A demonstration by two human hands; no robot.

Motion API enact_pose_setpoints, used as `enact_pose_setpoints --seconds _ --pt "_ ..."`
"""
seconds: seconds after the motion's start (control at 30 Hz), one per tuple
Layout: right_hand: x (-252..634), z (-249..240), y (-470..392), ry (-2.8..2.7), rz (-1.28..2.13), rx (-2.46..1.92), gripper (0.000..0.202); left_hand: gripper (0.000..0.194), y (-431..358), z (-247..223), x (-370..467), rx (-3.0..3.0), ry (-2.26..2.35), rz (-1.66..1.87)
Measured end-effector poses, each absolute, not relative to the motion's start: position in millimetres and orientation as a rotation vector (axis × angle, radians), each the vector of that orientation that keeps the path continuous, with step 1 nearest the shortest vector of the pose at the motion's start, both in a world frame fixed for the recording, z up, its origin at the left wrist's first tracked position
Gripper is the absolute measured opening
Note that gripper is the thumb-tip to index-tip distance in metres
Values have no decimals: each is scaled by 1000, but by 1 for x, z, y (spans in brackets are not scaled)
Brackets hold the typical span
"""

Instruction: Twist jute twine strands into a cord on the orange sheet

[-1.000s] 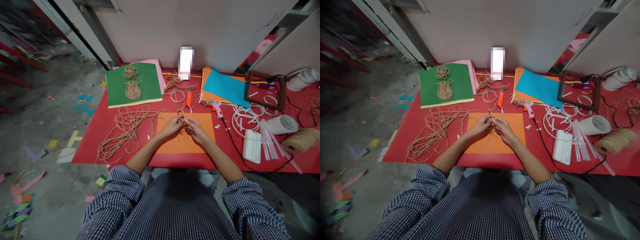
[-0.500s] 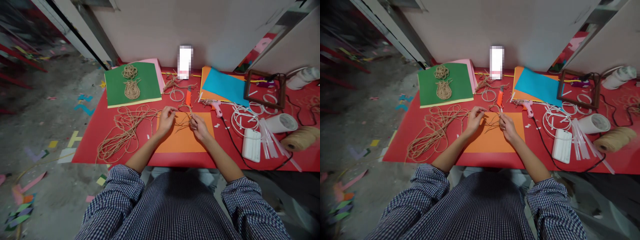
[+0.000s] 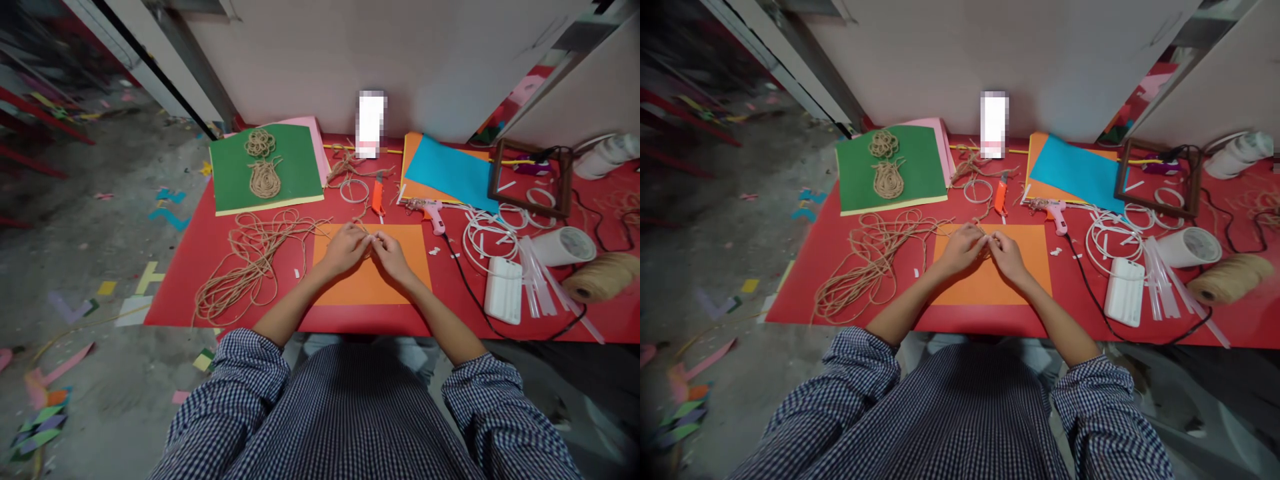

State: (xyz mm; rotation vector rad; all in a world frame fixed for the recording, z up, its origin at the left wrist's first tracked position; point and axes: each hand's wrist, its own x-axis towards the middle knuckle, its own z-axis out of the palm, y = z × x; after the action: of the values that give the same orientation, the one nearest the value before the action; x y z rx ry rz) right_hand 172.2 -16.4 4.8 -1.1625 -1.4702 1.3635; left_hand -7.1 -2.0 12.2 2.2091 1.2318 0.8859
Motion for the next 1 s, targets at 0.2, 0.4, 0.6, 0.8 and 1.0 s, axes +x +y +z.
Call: enact_pose_setpoints --seconds 0.2,0.4,0.6,0.8,1.0 --pt "175 5 -15 -1571 1207 -1204 46 40 -1 19 -11 2295 1267 966" --pt "175 11 -16 -1489 1171 -1189 45 39 0 18 -16 2400 1487 853" --pt "176 18 -15 -1316 1141 -1172 45 36 5 22 -25 2225 1818 557" --pt "178 19 -14 -1238 1088 -1164 47 35 7 34 -35 2069 2088 523" --pt "176 20 -16 -1295 1127 -1151 48 25 3 29 -28 2187 1784 760"
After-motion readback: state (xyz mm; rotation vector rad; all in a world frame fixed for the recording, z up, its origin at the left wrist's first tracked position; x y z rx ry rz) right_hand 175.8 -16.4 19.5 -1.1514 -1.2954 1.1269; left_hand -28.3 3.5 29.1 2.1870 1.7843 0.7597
